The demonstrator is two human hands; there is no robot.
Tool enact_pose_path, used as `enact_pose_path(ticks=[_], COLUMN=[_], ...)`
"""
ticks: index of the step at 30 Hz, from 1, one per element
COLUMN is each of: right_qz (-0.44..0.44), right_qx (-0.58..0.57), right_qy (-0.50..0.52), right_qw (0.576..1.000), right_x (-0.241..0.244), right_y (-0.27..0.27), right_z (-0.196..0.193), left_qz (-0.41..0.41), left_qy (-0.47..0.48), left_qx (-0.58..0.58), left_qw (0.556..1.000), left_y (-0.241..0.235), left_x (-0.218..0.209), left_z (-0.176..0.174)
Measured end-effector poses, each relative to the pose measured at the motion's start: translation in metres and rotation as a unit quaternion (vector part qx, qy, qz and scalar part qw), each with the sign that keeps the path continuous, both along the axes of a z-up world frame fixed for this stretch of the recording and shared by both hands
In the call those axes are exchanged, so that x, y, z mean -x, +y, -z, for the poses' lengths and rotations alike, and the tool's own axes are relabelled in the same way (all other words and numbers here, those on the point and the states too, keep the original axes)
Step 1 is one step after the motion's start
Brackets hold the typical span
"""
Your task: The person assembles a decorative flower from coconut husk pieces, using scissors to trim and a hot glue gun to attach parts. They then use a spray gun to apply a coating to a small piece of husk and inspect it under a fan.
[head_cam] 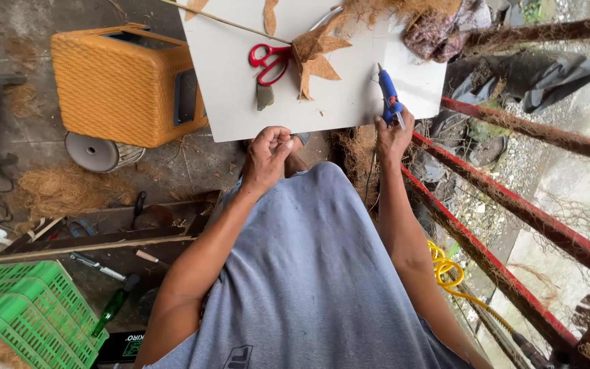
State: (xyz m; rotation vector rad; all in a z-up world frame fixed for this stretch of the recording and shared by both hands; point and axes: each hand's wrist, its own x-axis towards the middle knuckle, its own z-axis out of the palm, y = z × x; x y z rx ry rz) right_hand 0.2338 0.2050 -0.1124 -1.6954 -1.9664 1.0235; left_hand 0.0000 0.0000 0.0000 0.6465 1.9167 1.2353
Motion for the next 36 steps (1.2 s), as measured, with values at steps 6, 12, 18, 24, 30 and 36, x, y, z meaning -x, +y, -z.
enact_pose_path(ticks=[6, 12, 18, 24, 30, 36], right_qz=[0.019, -0.012, -0.003, 0.11, 0.139, 0.157], right_qx=[-0.01, 0.028, 0.102, 0.096, 0.064, 0.047], right_qy=[-0.012, -0.055, -0.115, -0.098, -0.068, -0.01], right_qw=[1.0, 0.998, 0.988, 0.984, 0.986, 0.986], right_x=[-0.037, -0.064, -0.07, -0.014, 0.063, 0.105], right_y=[-0.026, -0.088, -0.126, -0.176, -0.22, -0.236], right_z=[-0.018, -0.048, -0.032, -0.038, -0.051, -0.06], left_qz=[0.058, 0.137, 0.231, 0.329, 0.346, 0.295], left_qy=[0.188, 0.433, 0.56, 0.467, 0.469, 0.462], left_qx=[-0.037, -0.058, 0.018, -0.087, -0.184, -0.242], left_qw=[0.98, 0.889, 0.795, 0.816, 0.792, 0.8], left_y=[0.006, 0.064, 0.122, 0.133, 0.139, 0.126], left_x=[0.039, 0.103, 0.139, 0.167, 0.202, 0.251], left_z=[0.012, 0.057, 0.128, 0.164, 0.133, -0.021])
